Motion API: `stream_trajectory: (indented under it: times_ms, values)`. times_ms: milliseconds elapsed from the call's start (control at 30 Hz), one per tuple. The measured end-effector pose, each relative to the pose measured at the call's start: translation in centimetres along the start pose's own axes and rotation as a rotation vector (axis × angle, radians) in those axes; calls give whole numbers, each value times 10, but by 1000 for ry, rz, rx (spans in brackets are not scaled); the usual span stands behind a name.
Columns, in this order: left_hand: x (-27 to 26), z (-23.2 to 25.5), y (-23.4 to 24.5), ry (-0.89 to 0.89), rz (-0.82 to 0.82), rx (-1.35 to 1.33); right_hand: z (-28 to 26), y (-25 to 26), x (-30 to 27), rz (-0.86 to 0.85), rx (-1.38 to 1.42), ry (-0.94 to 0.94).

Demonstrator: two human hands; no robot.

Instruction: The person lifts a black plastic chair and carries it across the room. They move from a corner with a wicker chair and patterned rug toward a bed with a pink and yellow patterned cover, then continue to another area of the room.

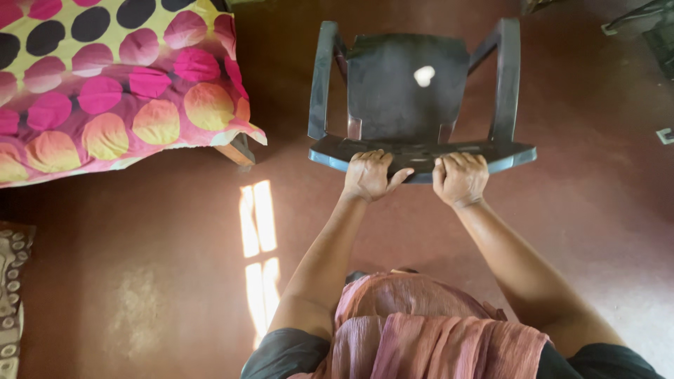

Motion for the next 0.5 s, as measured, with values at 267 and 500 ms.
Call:
stream_trajectory:
  times_ms: [267, 500]
  values:
    - [25, 53, -37, 82, -68, 24, 88, 4, 7, -62, 98, 48]
    - [52, 99, -76, 105, -122, 66, 154, 11, -4, -65, 161, 71]
Point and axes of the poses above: each hand's wrist, its own x-axis towards the middle knuckle, its own y-axis out of the back of the hand, z = x × y, the point moved 6 cm from there along x, towards the middle knuckle, and after that the axes turned 9 degrees about x, right-handed, at the moved point
